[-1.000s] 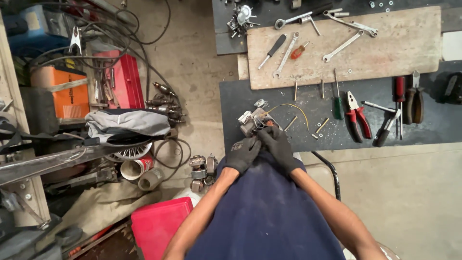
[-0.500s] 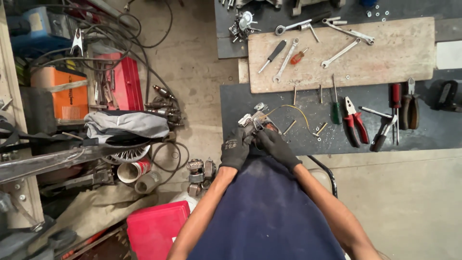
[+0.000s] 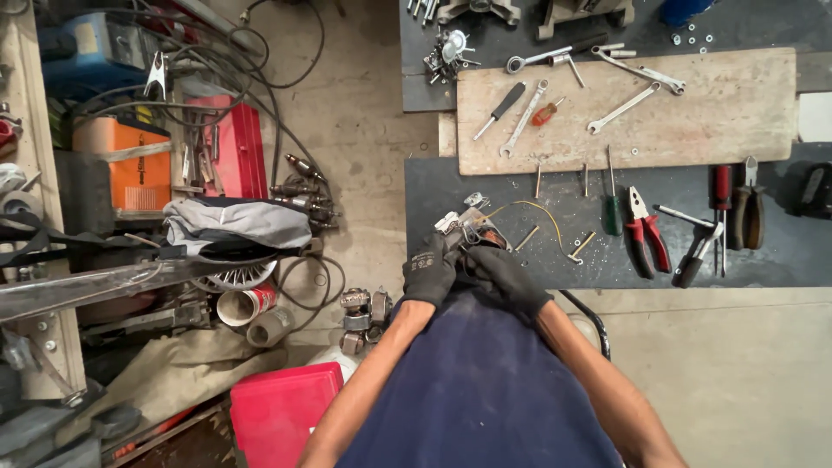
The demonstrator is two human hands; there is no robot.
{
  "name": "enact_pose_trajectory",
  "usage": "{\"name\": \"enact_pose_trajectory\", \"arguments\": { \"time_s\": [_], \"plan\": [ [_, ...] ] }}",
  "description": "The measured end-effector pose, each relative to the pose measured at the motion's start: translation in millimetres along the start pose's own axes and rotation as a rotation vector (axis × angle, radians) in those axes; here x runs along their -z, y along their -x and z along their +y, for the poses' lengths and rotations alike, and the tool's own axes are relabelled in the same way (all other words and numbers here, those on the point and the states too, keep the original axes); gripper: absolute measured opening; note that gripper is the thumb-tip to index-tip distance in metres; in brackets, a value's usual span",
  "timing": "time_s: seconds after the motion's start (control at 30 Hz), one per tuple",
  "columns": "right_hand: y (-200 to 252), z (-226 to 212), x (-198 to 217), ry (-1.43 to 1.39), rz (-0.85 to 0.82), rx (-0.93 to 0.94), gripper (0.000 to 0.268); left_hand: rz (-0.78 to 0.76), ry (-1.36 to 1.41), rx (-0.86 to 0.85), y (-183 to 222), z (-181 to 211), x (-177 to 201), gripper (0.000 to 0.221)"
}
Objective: Disassembling and repairing a mechanical motor component using various hand tools on a workbench
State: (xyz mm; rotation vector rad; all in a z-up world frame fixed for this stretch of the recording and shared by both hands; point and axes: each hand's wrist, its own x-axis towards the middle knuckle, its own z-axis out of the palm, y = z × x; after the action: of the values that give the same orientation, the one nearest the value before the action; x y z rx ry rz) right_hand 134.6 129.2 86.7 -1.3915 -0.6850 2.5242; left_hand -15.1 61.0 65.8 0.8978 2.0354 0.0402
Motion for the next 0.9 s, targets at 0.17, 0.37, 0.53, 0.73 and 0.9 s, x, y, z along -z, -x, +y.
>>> {"name": "enact_pose_trajectory", "arguments": {
  "time_s": [0.17, 0.37, 0.53, 0.73, 0.9],
  "plan": [
    [13, -8, -11, 0.038, 0.024, 0.040, 0.027, -0.049, -0.015, -0.056, 7, 4, 19, 0.038],
    [-17, 4, 19, 0.348, 0.149, 0.068, 0.033, -0.058, -0.066, -0.098, -12, -13, 4, 0.033],
    [-7, -6, 7, 0.599, 0.197, 0.033, 0.041, -0.107, -0.049, -0.140, -3, -9, 18, 0.031],
    [16, -35, -23, 0.867, 0.164, -0.008, 0.062, -0.105, -0.094, -0.152, -8, -8, 19, 0.037],
    [6, -8, -13, 0.933, 0.251, 0.033, 0.057, -0.083, -0.081, -0.129, -4, -6, 19, 0.030]
  ]
}}
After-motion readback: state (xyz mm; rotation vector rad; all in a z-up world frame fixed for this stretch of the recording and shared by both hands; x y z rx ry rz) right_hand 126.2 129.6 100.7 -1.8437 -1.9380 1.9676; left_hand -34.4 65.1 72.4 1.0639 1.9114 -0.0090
